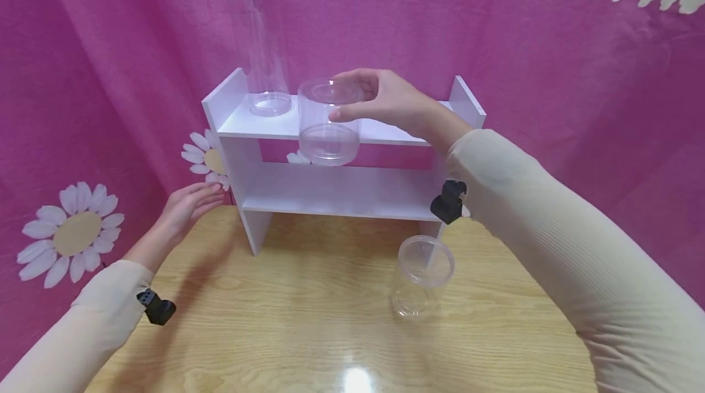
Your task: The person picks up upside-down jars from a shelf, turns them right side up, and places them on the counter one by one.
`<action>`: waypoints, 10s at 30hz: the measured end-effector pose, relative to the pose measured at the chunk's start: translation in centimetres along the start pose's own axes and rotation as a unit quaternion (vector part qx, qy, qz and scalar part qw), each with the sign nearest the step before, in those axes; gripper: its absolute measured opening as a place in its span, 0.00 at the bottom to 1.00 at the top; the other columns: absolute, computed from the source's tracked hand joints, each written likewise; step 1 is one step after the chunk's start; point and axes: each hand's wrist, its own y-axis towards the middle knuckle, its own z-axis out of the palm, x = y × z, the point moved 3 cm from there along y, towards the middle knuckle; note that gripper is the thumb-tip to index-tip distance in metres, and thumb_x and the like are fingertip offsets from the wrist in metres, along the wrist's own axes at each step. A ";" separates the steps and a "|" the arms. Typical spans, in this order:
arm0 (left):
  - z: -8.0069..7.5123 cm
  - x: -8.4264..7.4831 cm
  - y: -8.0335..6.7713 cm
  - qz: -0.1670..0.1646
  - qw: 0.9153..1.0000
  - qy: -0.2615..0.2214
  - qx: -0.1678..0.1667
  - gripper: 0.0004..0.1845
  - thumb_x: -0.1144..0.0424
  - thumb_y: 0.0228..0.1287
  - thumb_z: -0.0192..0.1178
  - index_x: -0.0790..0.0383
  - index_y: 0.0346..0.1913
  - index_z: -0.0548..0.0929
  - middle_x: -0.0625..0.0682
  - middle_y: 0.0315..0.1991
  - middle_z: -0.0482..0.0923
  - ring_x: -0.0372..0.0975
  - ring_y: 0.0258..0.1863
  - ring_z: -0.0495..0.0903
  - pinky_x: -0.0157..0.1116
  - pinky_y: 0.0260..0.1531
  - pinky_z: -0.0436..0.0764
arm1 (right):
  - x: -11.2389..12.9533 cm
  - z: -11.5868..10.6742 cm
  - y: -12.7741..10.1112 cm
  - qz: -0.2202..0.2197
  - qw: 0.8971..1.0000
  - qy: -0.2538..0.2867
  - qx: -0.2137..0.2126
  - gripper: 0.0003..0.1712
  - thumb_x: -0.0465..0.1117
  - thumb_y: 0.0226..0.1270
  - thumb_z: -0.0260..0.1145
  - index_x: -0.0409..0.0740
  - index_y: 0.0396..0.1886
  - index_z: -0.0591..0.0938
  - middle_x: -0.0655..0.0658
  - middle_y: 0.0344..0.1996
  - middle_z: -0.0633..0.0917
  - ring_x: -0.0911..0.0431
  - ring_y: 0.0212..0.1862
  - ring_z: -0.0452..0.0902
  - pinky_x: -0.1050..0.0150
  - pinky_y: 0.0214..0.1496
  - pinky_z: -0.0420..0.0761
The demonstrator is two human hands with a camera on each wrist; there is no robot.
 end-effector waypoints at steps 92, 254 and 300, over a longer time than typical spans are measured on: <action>13.2 1.2 -6.9 0.273 0.839 0.458 0.109 0.44 0.48 0.37 0.78 0.64 0.59 0.75 0.57 0.55 0.81 0.47 0.53 0.79 0.47 0.51 0.81 | -13.3 14.0 -5.7 -0.082 0.996 0.046 -0.002 0.51 0.37 0.46 0.79 0.35 0.70 0.62 0.37 0.68 0.70 0.44 0.71 0.65 0.54 0.75 0.63; 3.3 0.6 1.5 0.079 0.984 0.129 -0.094 0.23 0.63 0.70 0.54 0.70 0.64 0.72 0.63 0.65 0.72 0.44 0.62 0.74 0.37 0.66 0.73 | 9.7 0.8 10.9 0.114 0.971 -0.040 -0.205 0.50 0.63 0.53 0.70 0.60 0.72 0.59 0.58 0.71 0.65 0.65 0.69 0.63 0.73 0.71 0.66; 4.4 0.6 1.2 0.075 0.985 0.124 -0.098 0.22 0.63 0.71 0.53 0.70 0.63 0.73 0.64 0.63 0.73 0.47 0.61 0.74 0.40 0.67 0.72 | 6.6 2.1 6.1 0.052 0.954 0.169 -0.243 0.38 0.47 0.53 0.75 0.50 0.65 0.72 0.51 0.60 0.80 0.62 0.60 0.75 0.72 0.63 0.74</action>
